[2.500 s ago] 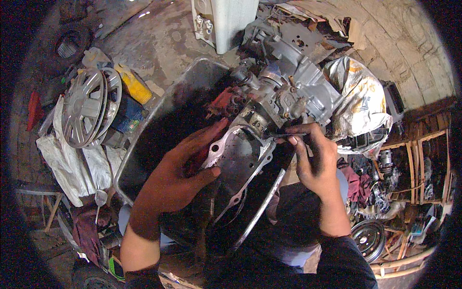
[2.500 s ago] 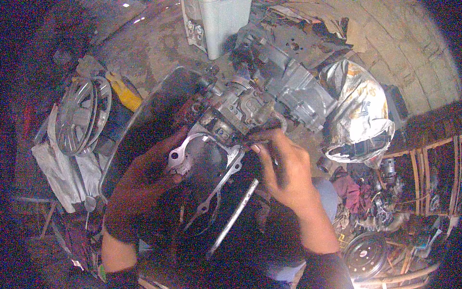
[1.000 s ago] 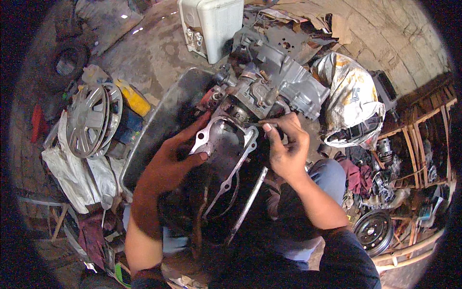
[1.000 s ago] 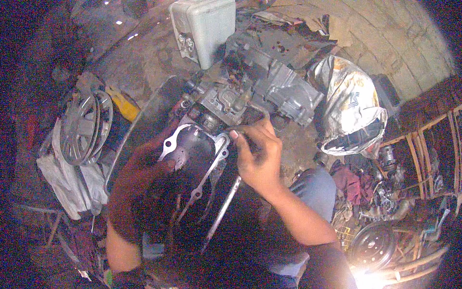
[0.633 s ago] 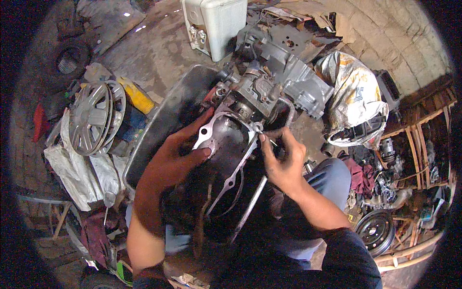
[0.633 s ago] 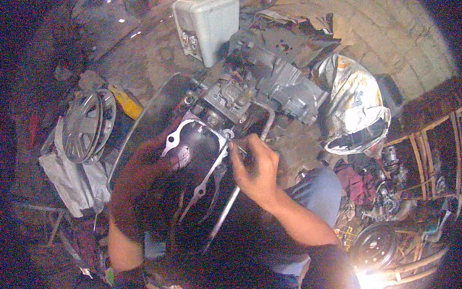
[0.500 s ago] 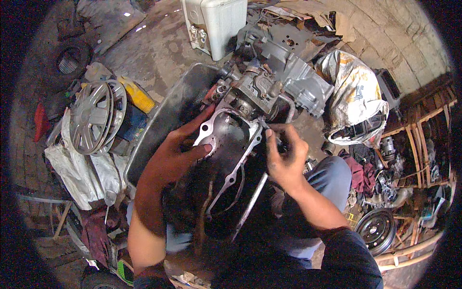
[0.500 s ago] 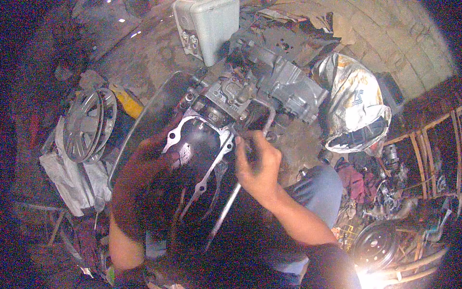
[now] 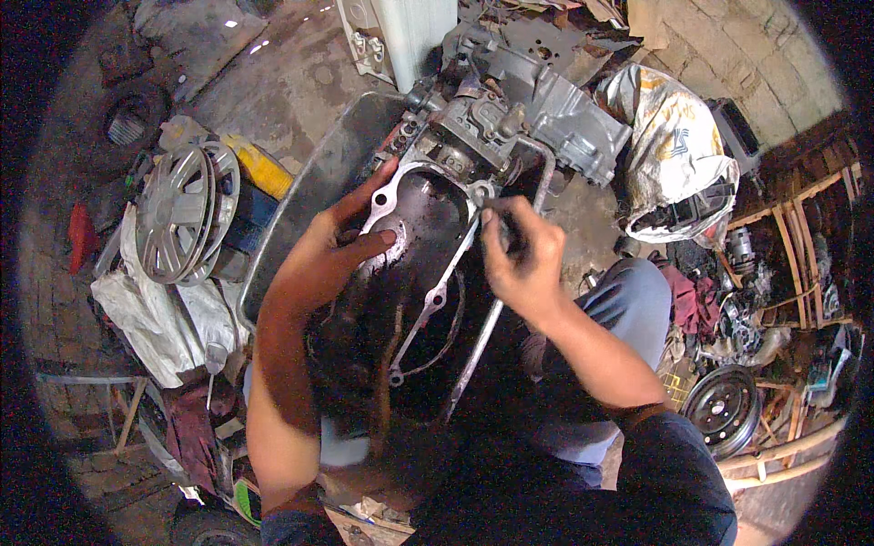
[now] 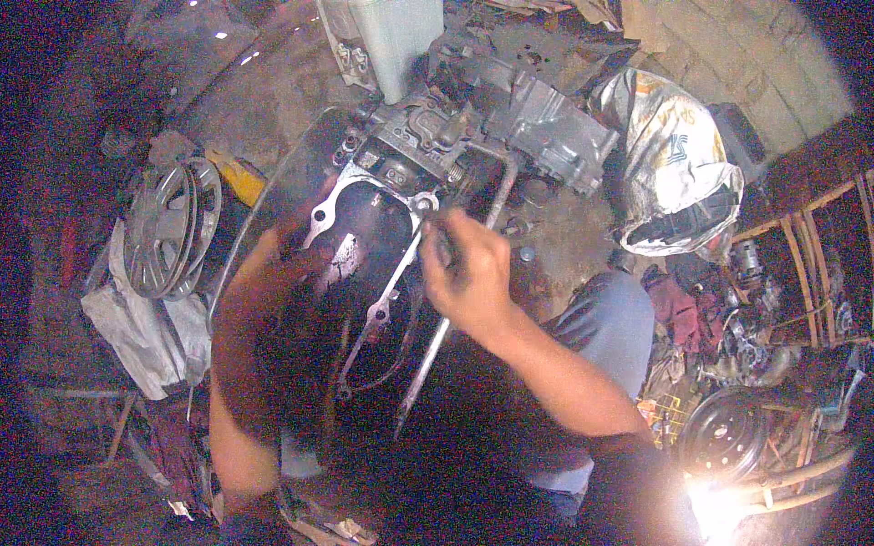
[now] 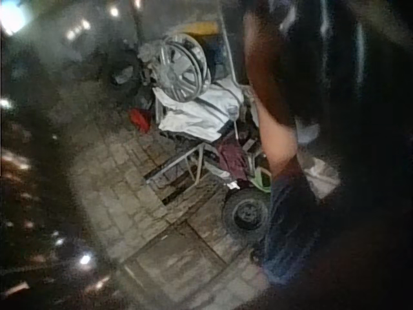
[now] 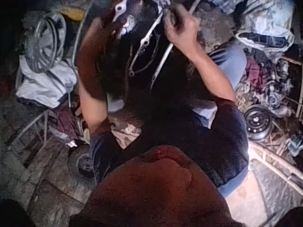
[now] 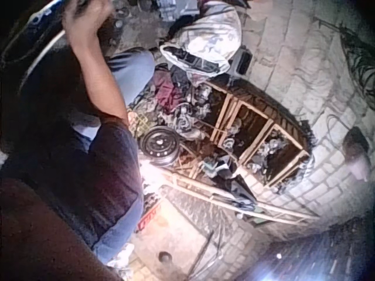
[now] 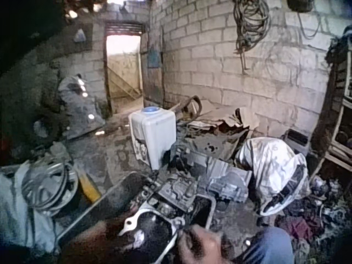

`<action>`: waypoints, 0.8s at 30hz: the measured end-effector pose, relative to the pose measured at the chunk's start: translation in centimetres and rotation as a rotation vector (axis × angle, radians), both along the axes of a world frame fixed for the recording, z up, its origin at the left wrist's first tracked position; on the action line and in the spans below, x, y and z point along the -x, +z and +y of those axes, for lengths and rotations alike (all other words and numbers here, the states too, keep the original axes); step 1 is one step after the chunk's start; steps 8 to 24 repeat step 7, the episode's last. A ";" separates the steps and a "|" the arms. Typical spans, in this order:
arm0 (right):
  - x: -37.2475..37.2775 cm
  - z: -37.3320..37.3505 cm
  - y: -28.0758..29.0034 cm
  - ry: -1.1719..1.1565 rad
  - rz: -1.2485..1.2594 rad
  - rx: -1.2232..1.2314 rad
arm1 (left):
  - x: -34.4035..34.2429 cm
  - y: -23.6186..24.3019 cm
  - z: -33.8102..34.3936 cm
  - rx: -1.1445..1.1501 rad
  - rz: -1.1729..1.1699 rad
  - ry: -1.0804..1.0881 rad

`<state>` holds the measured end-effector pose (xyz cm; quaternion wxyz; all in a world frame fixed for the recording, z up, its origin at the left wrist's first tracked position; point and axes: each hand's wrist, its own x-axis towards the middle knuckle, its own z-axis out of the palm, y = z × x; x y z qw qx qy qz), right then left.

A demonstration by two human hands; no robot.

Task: The person scrubs a metallic engine part with a brush and a cloth in a cluttered workshop. They repeatedly scrub the surface and wipe it down.

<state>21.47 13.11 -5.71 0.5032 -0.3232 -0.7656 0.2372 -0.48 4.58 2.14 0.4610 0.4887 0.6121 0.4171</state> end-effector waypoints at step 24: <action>0.3 0.1 -0.7 -0.034 -0.010 -0.015 | 1.2 -1.3 0.1 0.022 0.000 -0.021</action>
